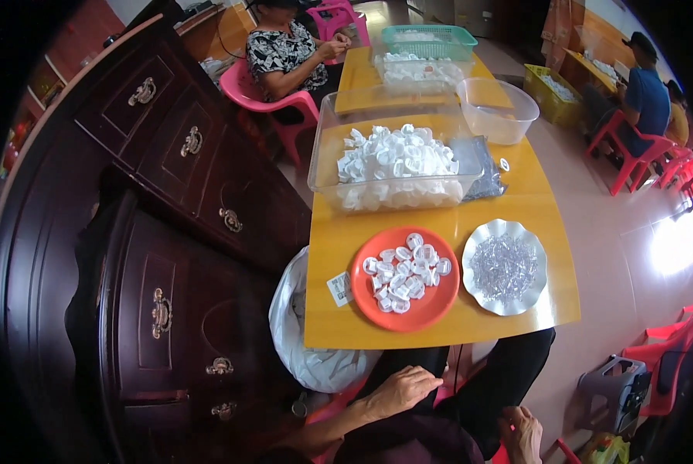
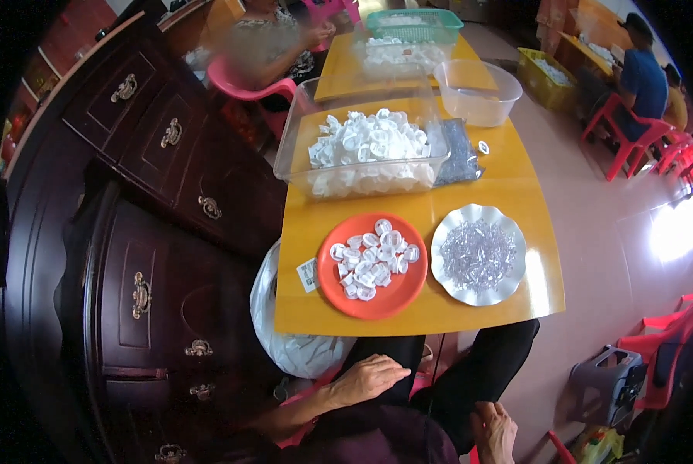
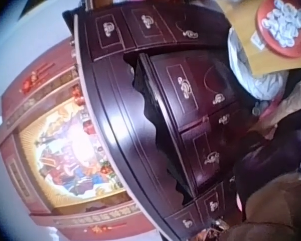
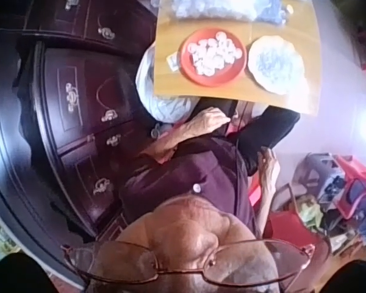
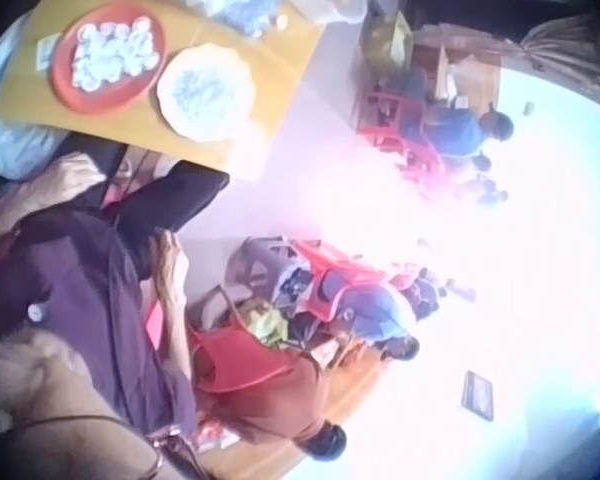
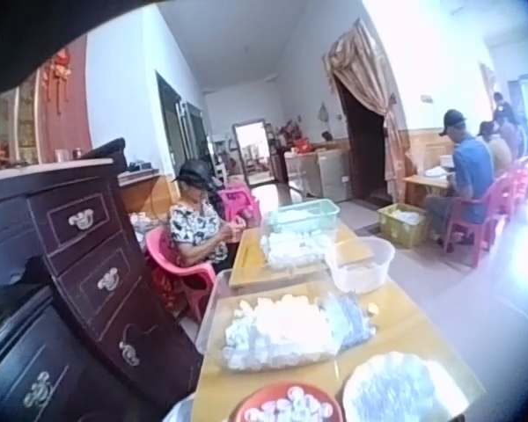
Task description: The person assembles small plastic battery caps by hand, inserting metal components into them.
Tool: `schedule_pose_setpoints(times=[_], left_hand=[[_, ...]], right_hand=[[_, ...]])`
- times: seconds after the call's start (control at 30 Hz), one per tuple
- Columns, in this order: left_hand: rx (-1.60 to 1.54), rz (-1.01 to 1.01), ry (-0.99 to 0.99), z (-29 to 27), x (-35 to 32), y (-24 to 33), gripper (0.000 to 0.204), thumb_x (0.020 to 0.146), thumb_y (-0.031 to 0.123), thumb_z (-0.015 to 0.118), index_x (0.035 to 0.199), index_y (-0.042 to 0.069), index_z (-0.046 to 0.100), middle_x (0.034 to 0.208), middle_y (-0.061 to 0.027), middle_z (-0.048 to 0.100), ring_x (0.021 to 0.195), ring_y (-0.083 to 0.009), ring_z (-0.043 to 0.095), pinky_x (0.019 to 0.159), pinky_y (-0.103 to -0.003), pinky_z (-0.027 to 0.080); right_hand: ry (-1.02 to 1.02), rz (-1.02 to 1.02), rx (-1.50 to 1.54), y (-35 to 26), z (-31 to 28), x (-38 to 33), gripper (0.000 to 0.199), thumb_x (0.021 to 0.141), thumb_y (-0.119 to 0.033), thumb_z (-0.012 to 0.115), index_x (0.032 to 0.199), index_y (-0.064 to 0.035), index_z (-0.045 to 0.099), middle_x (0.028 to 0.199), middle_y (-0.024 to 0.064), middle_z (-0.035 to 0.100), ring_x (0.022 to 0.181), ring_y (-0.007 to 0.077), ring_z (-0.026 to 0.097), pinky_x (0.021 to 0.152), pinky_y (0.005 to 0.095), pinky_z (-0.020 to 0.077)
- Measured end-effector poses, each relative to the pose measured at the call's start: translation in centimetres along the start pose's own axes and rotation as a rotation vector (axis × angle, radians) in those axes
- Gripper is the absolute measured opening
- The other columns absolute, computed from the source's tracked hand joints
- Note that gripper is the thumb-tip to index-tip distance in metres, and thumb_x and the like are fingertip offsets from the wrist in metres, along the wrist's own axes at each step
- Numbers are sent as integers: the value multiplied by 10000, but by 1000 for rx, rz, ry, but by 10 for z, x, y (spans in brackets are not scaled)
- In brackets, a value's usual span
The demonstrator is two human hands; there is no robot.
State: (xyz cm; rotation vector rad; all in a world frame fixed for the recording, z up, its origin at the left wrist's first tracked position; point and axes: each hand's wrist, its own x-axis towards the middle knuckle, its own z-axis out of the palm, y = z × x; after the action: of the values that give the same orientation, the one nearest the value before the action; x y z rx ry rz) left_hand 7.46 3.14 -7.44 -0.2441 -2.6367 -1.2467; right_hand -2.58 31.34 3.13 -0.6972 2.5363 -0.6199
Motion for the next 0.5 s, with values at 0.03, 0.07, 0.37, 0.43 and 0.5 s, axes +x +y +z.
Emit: schedule_pose_setpoints(times=[0.03, 0.07, 0.37, 0.43, 0.5], left_hand=[[20, 8, 15, 0, 1, -1, 310, 797, 7, 687, 1106, 19, 658, 970, -88, 663, 942, -246, 638, 839, -361, 510], [24, 6, 19, -1, 2, -1, 310, 796, 5, 688, 1104, 22, 661, 966, -86, 664, 939, -247, 640, 838, -360, 510], [39, -3, 29, -14, 13, 12, 280, 798, 6, 692, 1075, 16, 658, 980, -94, 662, 936, -263, 634, 829, -366, 513], [67, 6, 45, -19, 21, 14, 274, 797, 2, 694, 1068, 20, 663, 977, -92, 662, 932, -264, 637, 817, -362, 519], [-15, 28, 67, -23, 36, 14, 264, 796, 3, 695, 1059, 17, 667, 968, -90, 660, 894, -264, 642, 794, -370, 522]], right_hand=[[-29, 12, -41, 6, 4, 1, 217, 930, -195, 622, 1122, -97, 637, 1024, 163, 675, 839, 366, 666, 695, 458, 523], [-57, 52, -122, 19, 18, 3, 193, 885, -133, 638, 1055, -42, 652, 951, 131, 668, 818, 287, 670, 722, 387, 530], [72, -81, -46, 16, 23, 55, 164, 885, -149, 639, 1030, -74, 651, 943, 127, 644, 887, 339, 646, 754, 436, 526], [197, -158, 11, 13, 16, 72, 151, 873, -120, 650, 1015, -69, 648, 916, 132, 634, 860, 343, 642, 717, 424, 522], [334, -188, 124, 9, 7, 88, 156, 855, -50, 662, 1009, -55, 637, 906, 143, 629, 823, 359, 642, 701, 413, 515]])
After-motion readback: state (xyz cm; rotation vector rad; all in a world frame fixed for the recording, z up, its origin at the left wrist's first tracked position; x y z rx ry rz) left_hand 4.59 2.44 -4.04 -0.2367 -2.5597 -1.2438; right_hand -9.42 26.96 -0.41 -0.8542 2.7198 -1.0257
